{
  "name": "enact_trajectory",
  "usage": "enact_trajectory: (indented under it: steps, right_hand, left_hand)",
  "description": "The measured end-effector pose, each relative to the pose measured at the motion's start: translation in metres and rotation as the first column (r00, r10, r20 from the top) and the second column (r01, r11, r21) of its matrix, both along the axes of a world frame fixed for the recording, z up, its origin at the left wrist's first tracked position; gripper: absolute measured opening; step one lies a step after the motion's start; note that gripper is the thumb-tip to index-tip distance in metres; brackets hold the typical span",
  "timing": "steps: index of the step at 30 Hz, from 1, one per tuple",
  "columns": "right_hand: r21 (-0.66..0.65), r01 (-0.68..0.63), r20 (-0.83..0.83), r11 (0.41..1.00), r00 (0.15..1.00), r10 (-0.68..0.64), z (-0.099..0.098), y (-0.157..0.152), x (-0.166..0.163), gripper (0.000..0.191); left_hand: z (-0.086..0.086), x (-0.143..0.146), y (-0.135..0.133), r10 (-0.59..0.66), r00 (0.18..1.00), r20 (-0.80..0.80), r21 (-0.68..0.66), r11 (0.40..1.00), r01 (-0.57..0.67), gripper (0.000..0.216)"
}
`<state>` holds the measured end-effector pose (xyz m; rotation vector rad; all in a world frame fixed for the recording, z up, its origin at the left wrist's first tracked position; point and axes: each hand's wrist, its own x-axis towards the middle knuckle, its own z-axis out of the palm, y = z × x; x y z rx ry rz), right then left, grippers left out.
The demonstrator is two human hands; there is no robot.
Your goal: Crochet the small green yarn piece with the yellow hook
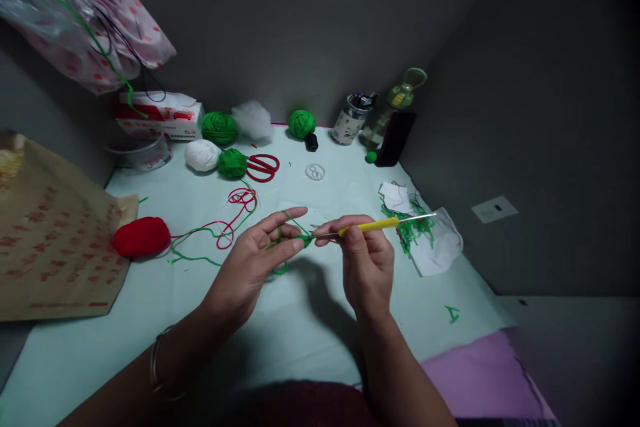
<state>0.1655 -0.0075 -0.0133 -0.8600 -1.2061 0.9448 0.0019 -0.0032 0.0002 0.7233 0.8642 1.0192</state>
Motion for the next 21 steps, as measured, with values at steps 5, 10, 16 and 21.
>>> enact_trajectory:
  steps: [5,10,16,21]
  right_hand:
    - [0.149,0.036,0.250,0.988,0.966,-0.073,0.004,-0.009,0.001,0.021]
    - [0.300,-0.003,0.375,0.954,0.920,-0.115,0.005,-0.008,0.001,0.025]
    - [0.567,-0.034,0.644,0.823,0.641,-0.417,-0.003,-0.010,-0.003,0.033]
    - [0.345,0.097,0.382,0.934,0.894,-0.234,0.000,-0.007,-0.001,0.027]
  left_hand:
    - [0.004,-0.003,-0.002,0.066,0.971,-0.230,0.154,0.988,-0.031,0.044]
    - [0.010,-0.002,-0.001,0.139,0.922,-0.361,0.234,0.971,-0.054,0.041]
    - [0.002,0.002,-0.003,0.074,0.986,-0.149,0.126,0.991,-0.055,0.052]
    - [0.001,0.000,0.001,-0.012,0.971,0.239,-0.163,0.985,0.052,0.042]
